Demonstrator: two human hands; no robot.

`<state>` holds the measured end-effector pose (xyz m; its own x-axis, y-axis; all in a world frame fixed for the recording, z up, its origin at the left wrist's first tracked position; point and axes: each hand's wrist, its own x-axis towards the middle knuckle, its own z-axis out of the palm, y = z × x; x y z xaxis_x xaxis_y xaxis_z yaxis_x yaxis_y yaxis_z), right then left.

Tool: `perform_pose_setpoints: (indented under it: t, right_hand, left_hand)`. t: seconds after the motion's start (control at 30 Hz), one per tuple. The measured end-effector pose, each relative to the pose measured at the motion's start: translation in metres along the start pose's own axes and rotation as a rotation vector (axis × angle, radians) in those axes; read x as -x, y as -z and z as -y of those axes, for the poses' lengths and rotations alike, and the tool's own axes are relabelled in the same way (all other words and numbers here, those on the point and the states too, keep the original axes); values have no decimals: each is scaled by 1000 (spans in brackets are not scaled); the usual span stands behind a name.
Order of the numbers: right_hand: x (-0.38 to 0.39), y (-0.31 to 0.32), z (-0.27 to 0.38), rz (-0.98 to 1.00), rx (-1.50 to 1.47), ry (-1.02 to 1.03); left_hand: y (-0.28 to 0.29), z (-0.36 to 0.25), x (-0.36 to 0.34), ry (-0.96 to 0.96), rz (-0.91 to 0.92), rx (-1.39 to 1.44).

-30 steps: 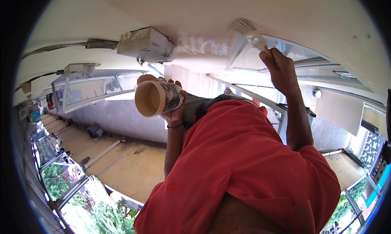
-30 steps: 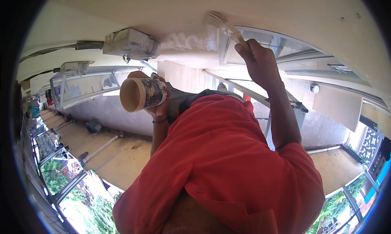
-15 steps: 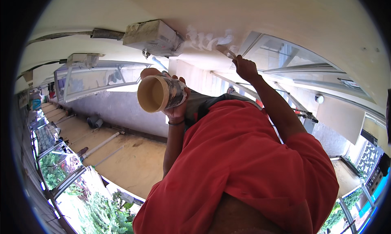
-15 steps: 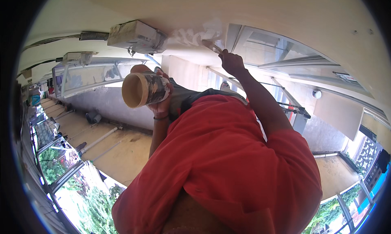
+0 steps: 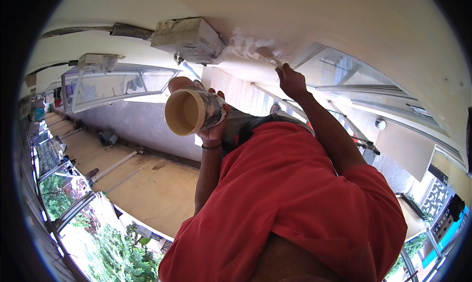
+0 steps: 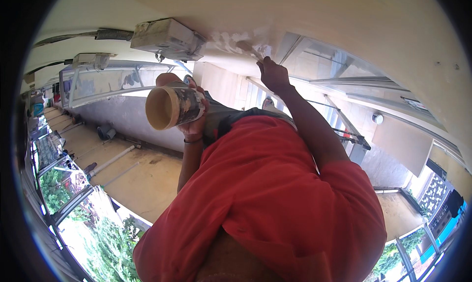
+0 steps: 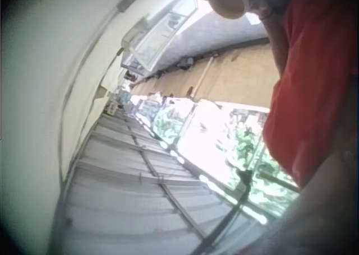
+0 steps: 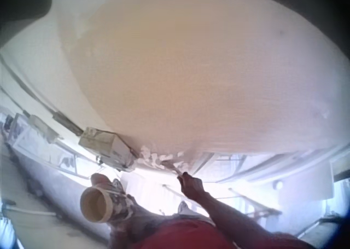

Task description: The person paints a ceiling using a paintbrush and a small container of paint. They repeatedly dip the brush into the container and apply paint to the ceiling surface in long strokes, working around an electrical box and pipes.

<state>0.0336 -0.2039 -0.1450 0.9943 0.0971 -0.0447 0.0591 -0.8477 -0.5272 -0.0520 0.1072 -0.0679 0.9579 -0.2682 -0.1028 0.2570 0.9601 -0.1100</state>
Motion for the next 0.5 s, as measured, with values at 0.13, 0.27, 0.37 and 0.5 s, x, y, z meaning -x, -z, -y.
perform_pose_setpoints:
  t: [0.13,0.27,0.37,0.5]
  right_hand:
    - [-5,-53,-47,195,87,-133]
    - [6,3,0,48,-6,-33]
    - [13,28,29,-147,-134,33]
    - [-12,-18,13,52,-72,-26]
  left_hand:
    - [-2,2,-4,-13,-10,-34]
    - [2,-3,8,-57,8,-34]
    - [3,-3,6,-58,25,-9]
    - [-1,1,3,-54,8,-16]
